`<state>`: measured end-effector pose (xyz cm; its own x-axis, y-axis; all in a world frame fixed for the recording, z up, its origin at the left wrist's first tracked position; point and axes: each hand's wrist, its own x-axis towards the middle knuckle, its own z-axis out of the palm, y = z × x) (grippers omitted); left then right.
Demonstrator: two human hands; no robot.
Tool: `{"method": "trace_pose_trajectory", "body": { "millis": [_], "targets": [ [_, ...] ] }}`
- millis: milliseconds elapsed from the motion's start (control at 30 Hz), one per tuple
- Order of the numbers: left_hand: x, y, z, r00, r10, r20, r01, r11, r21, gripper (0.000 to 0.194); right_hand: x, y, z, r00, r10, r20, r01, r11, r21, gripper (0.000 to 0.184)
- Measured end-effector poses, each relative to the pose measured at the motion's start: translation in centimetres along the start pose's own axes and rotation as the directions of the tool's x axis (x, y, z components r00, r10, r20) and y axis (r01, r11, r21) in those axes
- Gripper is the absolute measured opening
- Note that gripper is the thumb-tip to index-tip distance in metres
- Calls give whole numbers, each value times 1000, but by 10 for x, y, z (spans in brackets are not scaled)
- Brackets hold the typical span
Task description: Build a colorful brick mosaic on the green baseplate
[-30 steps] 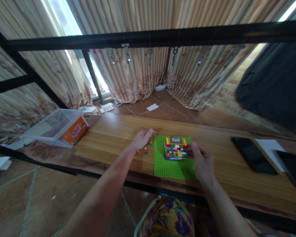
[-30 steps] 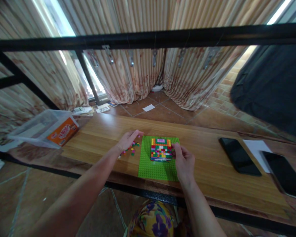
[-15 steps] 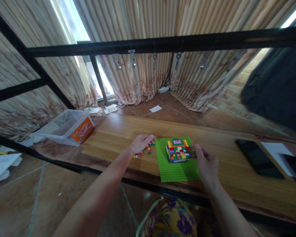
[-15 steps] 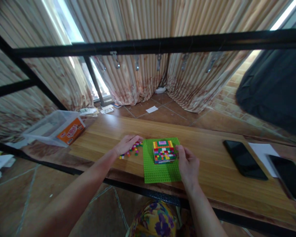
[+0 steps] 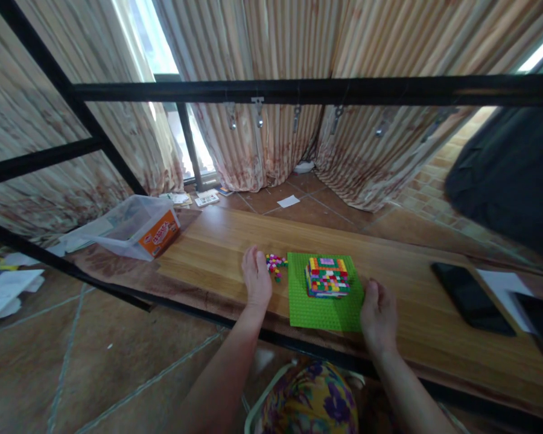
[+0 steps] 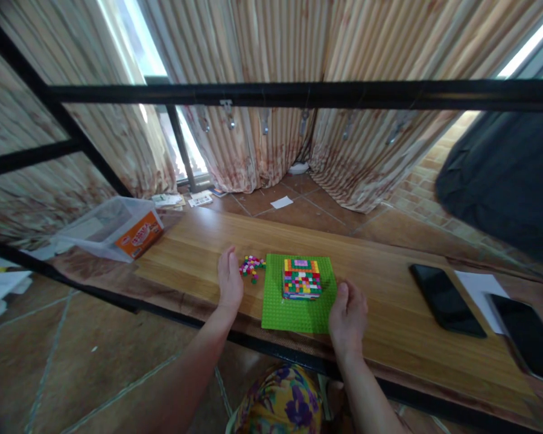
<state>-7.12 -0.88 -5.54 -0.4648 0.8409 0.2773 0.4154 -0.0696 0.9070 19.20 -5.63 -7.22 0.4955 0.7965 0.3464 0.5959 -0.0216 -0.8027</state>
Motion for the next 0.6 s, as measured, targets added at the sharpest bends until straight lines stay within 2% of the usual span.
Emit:
{"method": "trace_pose_trajectory", "body": {
  "millis": [133, 233, 333, 400, 467, 600],
  "targets": [
    [-2, 7, 21, 995, -53, -82, 52, 998, -17, 48, -22, -8, 4, 999, -37, -19, 36, 999, -40, 66],
    [-6, 8, 32, 995, -48, -91, 46, 999, -26, 49, -33, -15, 6, 999, -41, -14, 41, 998, -48, 64],
    [-9, 6, 34, 995, -52, -89, 48, 998, -48, 51, -38, -19, 10, 999, -37, -5, 37, 997, -62, 65],
    [-8, 3, 28, 995, -53, -80, 49, 997, -54, 51, -38, -19, 13, 999, -40, -8, 39, 997, -74, 64],
    [-2, -3, 12, 996, -37, -78, 36, 999, -19, 51, -37, -19, 14, 999, -49, -6, 48, 995, -87, 63],
    [23, -21, -35, 999, 19, -48, -7, 972, 234, 46, -40, -25, 5, 997, -66, -48, 63, 996, -68, 60]
  ]
}}
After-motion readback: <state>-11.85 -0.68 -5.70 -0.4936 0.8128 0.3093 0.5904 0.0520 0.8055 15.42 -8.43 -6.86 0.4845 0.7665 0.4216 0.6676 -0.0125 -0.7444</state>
